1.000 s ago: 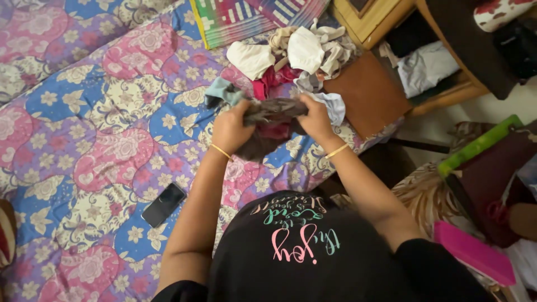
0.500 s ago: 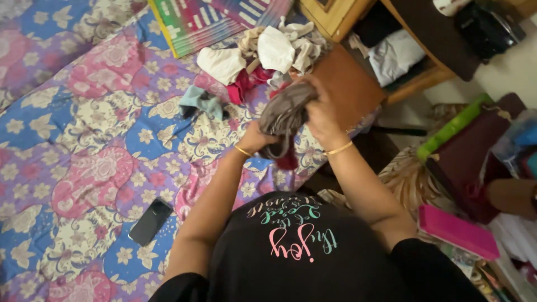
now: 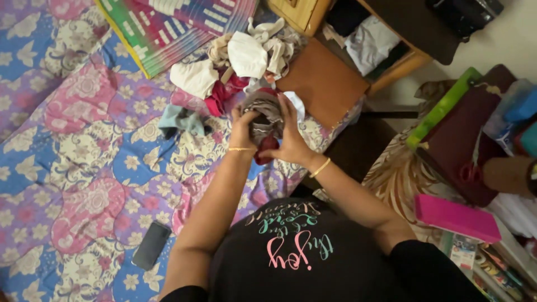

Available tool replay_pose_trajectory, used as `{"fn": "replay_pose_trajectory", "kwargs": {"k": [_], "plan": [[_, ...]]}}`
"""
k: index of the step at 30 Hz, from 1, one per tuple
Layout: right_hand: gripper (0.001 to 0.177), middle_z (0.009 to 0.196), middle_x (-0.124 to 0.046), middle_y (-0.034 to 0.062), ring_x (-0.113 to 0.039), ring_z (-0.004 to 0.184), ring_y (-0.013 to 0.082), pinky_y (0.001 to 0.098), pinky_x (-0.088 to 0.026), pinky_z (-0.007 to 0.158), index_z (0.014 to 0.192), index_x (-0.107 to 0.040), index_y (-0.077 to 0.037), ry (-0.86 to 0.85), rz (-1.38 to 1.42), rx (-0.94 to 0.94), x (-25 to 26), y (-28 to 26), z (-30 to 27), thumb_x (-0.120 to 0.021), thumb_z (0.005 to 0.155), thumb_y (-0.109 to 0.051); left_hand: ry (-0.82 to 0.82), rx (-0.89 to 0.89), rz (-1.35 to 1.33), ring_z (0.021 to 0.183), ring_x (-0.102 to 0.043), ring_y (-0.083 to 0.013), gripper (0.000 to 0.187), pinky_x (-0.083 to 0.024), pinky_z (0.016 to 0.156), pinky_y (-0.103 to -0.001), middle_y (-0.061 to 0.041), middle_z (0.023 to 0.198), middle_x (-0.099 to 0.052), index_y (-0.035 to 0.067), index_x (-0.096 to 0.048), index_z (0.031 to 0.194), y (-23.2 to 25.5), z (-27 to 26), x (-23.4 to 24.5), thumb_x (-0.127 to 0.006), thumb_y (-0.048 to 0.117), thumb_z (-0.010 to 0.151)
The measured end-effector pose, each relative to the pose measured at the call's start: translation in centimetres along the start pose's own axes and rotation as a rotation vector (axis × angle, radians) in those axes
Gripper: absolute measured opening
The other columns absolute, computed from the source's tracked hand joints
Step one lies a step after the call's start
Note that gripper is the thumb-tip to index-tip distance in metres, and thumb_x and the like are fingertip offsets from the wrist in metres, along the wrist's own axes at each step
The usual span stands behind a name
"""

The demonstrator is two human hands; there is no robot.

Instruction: The recorder is folding and organizing multiple pieces of clothing on a bed and near a desk.

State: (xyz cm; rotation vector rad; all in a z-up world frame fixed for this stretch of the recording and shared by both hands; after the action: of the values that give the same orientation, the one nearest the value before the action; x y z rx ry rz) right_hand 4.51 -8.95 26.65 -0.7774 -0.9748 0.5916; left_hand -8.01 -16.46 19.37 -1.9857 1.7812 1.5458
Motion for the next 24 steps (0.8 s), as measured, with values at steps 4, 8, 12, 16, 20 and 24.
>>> {"fn": "replay_pose_trajectory", "kwargs": {"k": [4,8,12,16,20,24], "plan": [[0.12,0.161,-0.026,0.0236,-0.024,0.154,0.0359,0.0445,-0.023,0.129,0.163,-0.014,-0.005,0.165,-0.103,-0.059,1.3,7.2,-2.5,-0.092,0.073,-0.019,-0.225,-0.012,-0.046,0.117,-0.064,-0.0353,0.06,-0.056,0.1,-0.047,-0.019,0.128,-0.06,0.006,-0.044,0.138,-2.2,1.7,-3.0,-0.061,-0.003,0.081],[0.094,0.156,-0.043,0.018,-0.043,0.145,0.0304,0.042,-0.035,0.123,0.16,-0.026,-0.004,0.546,0.306,-0.427,5.1,19.2,-5.2,-0.08,0.082,-0.007,-0.399,-0.038,0.101,0.138,-0.045,-0.031,0.074,-0.037,0.117,-0.045,-0.014,0.147,-0.048,0.008,-0.035,0.153,-6.1,4.9,-5.9,-0.065,0.004,0.086],[0.094,0.153,-0.042,0.0186,-0.04,0.143,0.0323,0.0417,-0.03,0.121,0.156,-0.029,-0.001,0.797,0.042,-0.63,12.1,27.0,-5.0,-0.084,0.08,-0.007,-0.432,0.019,0.532,0.152,-0.02,-0.0179,0.09,-0.018,0.122,-0.036,-0.006,0.163,-0.028,0.012,-0.023,0.162,-9.6,8.7,-9.1,-0.069,0.013,0.085],[0.096,0.156,-0.037,0.0185,-0.037,0.143,0.0304,0.0408,-0.029,0.119,0.158,-0.021,-0.002,0.944,0.241,-0.541,18.3,33.1,-1.0,-0.081,0.084,-0.014,-0.478,0.069,0.652,0.152,-0.025,-0.0205,0.077,-0.02,0.123,-0.037,-0.011,0.163,-0.034,0.009,-0.036,0.157,-13.1,13.9,-12.7,-0.068,0.018,0.088],[0.067,0.157,-0.05,0.0178,-0.048,0.145,0.0305,0.0393,-0.034,0.124,0.15,-0.043,0.0,0.973,-0.034,-0.649,22.8,46.1,0.3,-0.076,0.099,-0.028,-0.576,-0.061,0.863,0.146,-0.039,-0.029,0.061,-0.023,0.123,-0.041,-0.012,0.155,-0.044,0.01,-0.052,0.149,-18.8,20.2,-13.8,-0.065,0.018,0.09],[0.052,0.158,-0.057,0.0165,-0.053,0.147,0.0319,0.0396,-0.036,0.129,0.148,-0.058,-0.002,0.719,-0.433,-0.646,23.8,53.5,1.4,-0.064,0.108,-0.036,-0.585,-0.047,0.819,0.143,-0.038,-0.0285,0.051,-0.038,0.115,-0.041,-0.01,0.152,-0.048,0.011,-0.057,0.14,-21.4,21.7,-15.4,-0.066,0.019,0.09]]}}
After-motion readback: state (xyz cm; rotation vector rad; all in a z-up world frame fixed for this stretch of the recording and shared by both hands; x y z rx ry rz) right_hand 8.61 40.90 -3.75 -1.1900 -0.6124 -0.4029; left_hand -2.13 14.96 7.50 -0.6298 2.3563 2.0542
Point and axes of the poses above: each hand's wrist, its own z-axis towards the middle knuckle, its own x-axis out of the back of the hand, y = z × x, the point moved 4 cm from there along z, towards the middle knuckle
